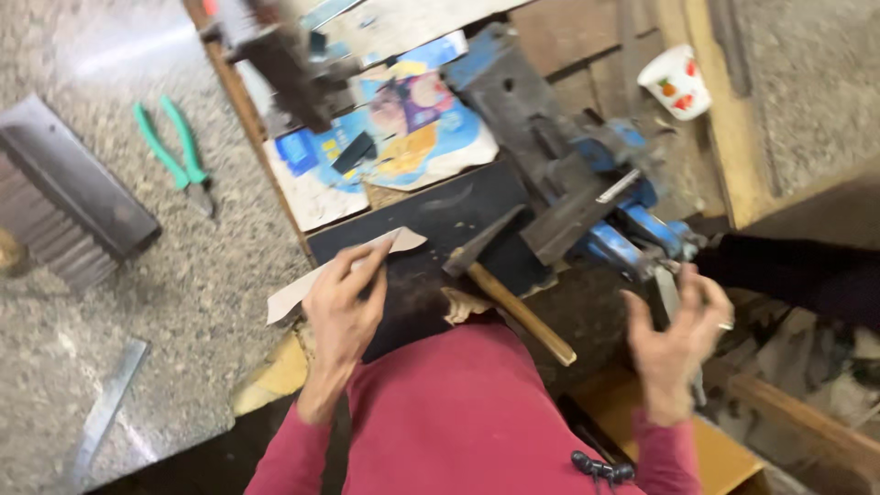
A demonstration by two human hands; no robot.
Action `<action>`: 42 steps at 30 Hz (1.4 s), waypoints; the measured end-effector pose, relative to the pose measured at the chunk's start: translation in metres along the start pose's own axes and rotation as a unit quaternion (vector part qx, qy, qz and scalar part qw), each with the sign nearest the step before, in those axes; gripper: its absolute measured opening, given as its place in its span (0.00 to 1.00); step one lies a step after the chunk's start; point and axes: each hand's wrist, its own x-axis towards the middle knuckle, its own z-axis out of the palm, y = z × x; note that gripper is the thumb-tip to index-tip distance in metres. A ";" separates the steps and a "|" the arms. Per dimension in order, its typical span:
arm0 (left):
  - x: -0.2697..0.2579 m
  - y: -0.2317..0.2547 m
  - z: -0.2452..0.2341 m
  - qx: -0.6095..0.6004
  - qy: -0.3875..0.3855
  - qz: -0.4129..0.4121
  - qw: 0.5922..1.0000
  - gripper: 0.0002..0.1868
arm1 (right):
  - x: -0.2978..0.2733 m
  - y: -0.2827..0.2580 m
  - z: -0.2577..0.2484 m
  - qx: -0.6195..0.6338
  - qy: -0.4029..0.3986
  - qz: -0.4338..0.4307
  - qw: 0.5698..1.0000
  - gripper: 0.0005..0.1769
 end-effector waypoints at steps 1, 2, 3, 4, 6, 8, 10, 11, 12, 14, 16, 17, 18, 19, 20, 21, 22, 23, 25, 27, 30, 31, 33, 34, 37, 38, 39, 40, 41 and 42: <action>0.011 0.011 0.010 -0.017 0.003 0.019 1.000 0.19 | -0.021 0.042 -0.003 -0.062 -0.033 0.026 0.997 0.46; 0.024 0.021 0.022 -0.035 0.005 0.038 0.999 0.21 | -0.044 0.084 -0.002 -0.123 -0.068 0.052 0.989 0.49; 0.038 0.031 0.037 -0.054 0.008 0.057 0.997 0.22 | -0.070 0.122 0.003 -0.134 -0.118 0.072 0.981 0.48; 0.053 0.040 0.053 -0.066 -0.003 0.047 0.997 0.21 | -0.097 0.153 0.010 -0.143 -0.169 0.092 0.971 0.46; 0.079 0.055 0.085 -0.087 -0.022 0.051 0.995 0.19 | -0.144 0.198 0.022 0.096 -0.233 0.392 0.885 0.32; 0.097 0.068 0.120 -0.109 -0.039 0.066 0.991 0.19 | -0.163 0.233 0.027 0.023 -0.276 0.378 0.883 0.30; 0.112 0.068 0.140 -0.108 -0.065 0.071 0.990 0.19 | -0.172 0.244 0.033 -0.040 -0.315 0.356 0.879 0.28; 0.118 0.071 0.153 -0.098 -0.067 0.086 0.989 0.19 | -0.173 0.254 0.020 -0.077 -0.322 0.347 0.878 0.27; 0.124 0.071 0.165 -0.089 -0.068 0.100 0.989 0.19 | -0.173 0.260 0.011 -0.115 -0.328 0.337 0.875 0.26; 0.127 0.062 0.173 -0.043 -0.060 0.118 0.990 0.19 | -0.172 0.267 -0.015 -0.164 -0.317 0.329 0.874 0.24; 0.133 0.055 0.188 0.005 -0.062 0.145 0.987 0.19 | -0.164 0.276 -0.034 -0.225 -0.359 0.340 0.840 0.23; 0.135 0.052 0.192 0.011 -0.073 0.139 0.987 0.19 | -0.162 0.276 -0.041 -0.221 -0.359 0.337 0.842 0.21; 0.137 0.050 0.193 0.017 -0.085 0.133 0.987 0.19 | -0.161 0.274 -0.046 -0.218 -0.359 0.335 0.844 0.19; 0.141 0.050 0.197 0.019 -0.095 0.128 0.987 0.19 | -0.159 0.274 -0.047 -0.216 -0.356 0.333 0.846 0.17; 0.146 0.049 0.200 0.022 -0.095 0.140 0.985 0.19 | -0.157 0.274 -0.040 -0.203 -0.360 0.342 0.844 0.17; 0.146 0.047 0.202 0.025 -0.095 0.146 0.984 0.19 | -0.156 0.276 -0.031 -0.191 -0.368 0.348 0.841 0.16; 0.146 0.044 0.203 0.028 -0.095 0.152 0.983 0.19 | -0.158 0.277 -0.021 -0.178 -0.376 0.354 0.838 0.16; 0.146 0.042 0.204 0.033 -0.092 0.159 0.982 0.19 | -0.163 0.275 -0.009 -0.145 -0.351 0.352 0.855 0.16; 0.147 0.040 0.206 0.041 -0.086 0.176 0.980 0.19 | -0.175 0.268 0.016 -0.100 -0.320 0.339 0.879 0.16; 0.148 0.038 0.206 0.044 -0.082 0.188 0.978 0.19 | -0.177 0.263 0.034 -0.079 -0.304 0.315 0.895 0.16; 0.147 0.037 0.199 0.057 -0.081 0.186 0.978 0.19 | -0.183 0.271 0.011 -0.104 -0.303 0.347 0.881 0.15; 0.149 0.039 0.201 0.058 -0.087 0.188 0.977 0.19 | -0.183 0.271 0.012 -0.117 -0.302 0.339 0.883 0.15; 0.148 0.039 0.201 0.053 -0.095 0.182 0.977 0.20 | -0.184 0.272 0.017 -0.143 -0.303 0.321 0.886 0.16; 0.145 0.038 0.199 0.051 -0.100 0.178 0.978 0.21 | -0.188 0.268 0.022 -0.107 -0.292 0.317 0.896 0.17; 0.148 0.036 0.197 0.051 -0.109 0.167 0.979 0.22 | -0.183 0.269 0.036 -0.066 -0.265 0.329 0.904 0.18; 0.156 0.035 0.196 0.061 -0.089 0.188 0.976 0.21 | -0.180 0.269 0.037 -0.089 -0.279 0.347 0.891 0.17; 0.153 0.035 0.200 0.067 -0.079 0.198 0.975 0.21 | -0.187 0.271 0.025 -0.120 -0.304 0.363 0.872 0.16; 0.145 0.033 0.202 0.073 -0.069 0.209 0.973 0.20 | -0.189 0.273 0.023 -0.116 -0.316 0.356 0.872 0.15; 0.147 0.033 0.201 0.074 -0.065 0.212 0.972 0.19 | -0.187 0.266 0.036 -0.105 -0.312 0.361 0.873 0.15; 0.147 0.034 0.200 0.074 -0.062 0.215 0.972 0.19 | -0.185 0.261 0.045 -0.095 -0.309 0.366 0.873 0.14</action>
